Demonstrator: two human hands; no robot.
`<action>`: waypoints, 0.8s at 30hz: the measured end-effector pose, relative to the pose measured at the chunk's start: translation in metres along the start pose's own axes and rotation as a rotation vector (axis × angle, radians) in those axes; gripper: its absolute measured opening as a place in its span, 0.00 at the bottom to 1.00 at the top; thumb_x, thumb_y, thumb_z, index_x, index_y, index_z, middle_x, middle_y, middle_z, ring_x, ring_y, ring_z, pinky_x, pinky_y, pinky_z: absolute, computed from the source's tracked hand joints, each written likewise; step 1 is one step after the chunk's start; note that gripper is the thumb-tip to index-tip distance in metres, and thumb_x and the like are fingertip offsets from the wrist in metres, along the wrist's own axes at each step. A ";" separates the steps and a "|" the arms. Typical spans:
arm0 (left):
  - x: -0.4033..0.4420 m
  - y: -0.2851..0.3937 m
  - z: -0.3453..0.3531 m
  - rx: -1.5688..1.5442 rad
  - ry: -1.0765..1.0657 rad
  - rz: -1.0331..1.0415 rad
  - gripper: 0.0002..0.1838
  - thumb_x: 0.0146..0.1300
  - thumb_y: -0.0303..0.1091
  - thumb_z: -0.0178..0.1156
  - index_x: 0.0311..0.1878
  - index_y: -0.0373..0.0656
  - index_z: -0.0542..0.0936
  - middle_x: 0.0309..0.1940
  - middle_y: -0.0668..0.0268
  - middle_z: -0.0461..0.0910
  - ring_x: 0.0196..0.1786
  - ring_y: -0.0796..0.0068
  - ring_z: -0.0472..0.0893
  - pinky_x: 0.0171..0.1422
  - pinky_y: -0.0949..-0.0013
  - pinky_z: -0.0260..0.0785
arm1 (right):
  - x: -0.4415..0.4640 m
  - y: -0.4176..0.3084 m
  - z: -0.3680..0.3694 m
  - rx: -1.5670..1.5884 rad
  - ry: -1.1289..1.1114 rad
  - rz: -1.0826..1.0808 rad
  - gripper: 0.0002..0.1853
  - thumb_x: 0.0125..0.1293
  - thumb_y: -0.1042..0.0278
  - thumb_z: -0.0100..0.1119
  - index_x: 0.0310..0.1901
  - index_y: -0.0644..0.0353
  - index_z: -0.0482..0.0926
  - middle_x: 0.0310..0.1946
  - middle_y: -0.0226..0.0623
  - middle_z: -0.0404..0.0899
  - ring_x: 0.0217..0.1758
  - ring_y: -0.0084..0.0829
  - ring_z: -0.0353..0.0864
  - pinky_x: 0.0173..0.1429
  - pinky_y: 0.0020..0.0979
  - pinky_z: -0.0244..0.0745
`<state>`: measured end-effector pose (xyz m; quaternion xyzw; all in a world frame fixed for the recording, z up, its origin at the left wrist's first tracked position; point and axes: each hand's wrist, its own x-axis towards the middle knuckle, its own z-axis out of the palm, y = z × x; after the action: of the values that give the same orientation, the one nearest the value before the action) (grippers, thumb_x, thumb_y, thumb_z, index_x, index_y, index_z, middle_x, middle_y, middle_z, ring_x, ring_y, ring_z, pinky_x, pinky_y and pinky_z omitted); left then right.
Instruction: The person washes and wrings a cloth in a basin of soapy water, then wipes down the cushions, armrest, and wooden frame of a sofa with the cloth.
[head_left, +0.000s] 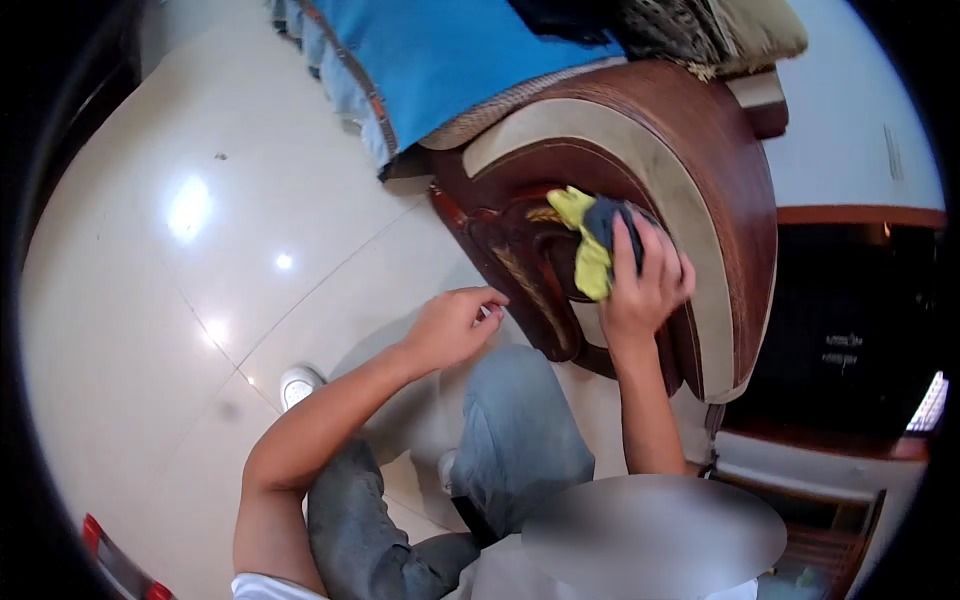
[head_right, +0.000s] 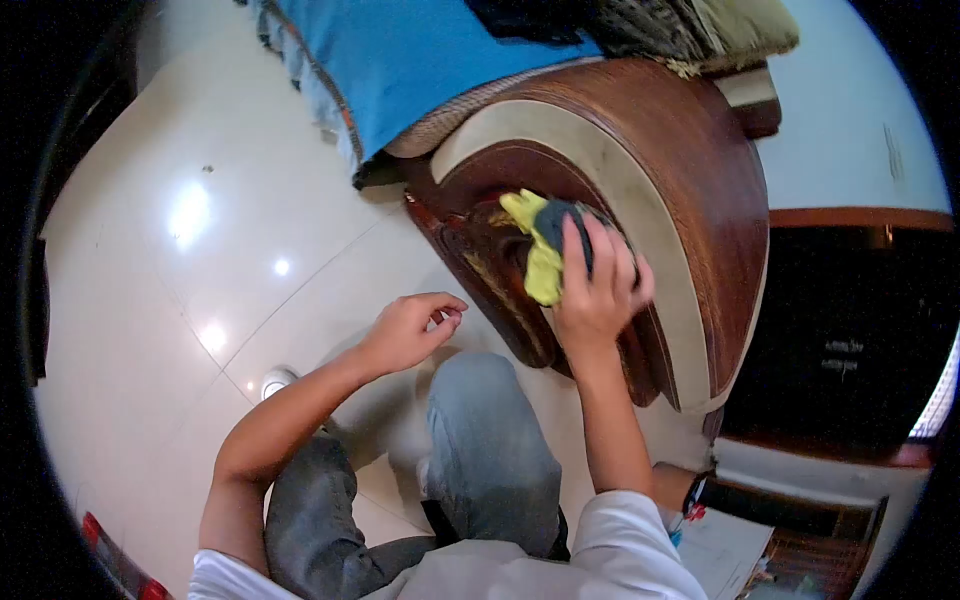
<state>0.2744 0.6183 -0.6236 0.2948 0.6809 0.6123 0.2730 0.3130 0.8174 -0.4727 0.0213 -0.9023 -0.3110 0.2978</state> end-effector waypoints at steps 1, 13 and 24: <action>0.004 0.001 0.002 0.003 -0.015 0.006 0.15 0.69 0.35 0.60 0.55 0.40 0.84 0.46 0.54 0.87 0.42 0.58 0.87 0.51 0.56 0.79 | -0.025 0.015 -0.003 -0.080 0.027 0.013 0.14 0.69 0.64 0.60 0.53 0.45 0.88 0.60 0.23 0.81 0.63 0.28 0.75 0.72 0.43 0.56; 0.054 0.034 0.038 0.278 0.244 0.437 0.21 0.60 0.28 0.66 0.58 0.39 0.78 0.59 0.51 0.77 0.62 0.47 0.75 0.68 0.53 0.68 | 0.010 -0.012 0.020 0.064 0.057 0.284 0.17 0.70 0.66 0.57 0.59 0.50 0.85 0.64 0.29 0.77 0.70 0.33 0.69 0.84 0.62 0.36; 0.118 0.090 0.061 0.599 0.171 1.044 0.29 0.51 0.27 0.70 0.60 0.51 0.80 0.65 0.60 0.76 0.68 0.54 0.73 0.76 0.46 0.58 | -0.188 0.074 -0.042 -0.148 0.031 0.484 0.17 0.70 0.59 0.63 0.58 0.49 0.87 0.71 0.47 0.72 0.76 0.48 0.66 0.85 0.56 0.44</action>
<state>0.2458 0.7530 -0.5415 0.6035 0.6085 0.4687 -0.2140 0.5014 0.8961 -0.5029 -0.2123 -0.8513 -0.2954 0.3781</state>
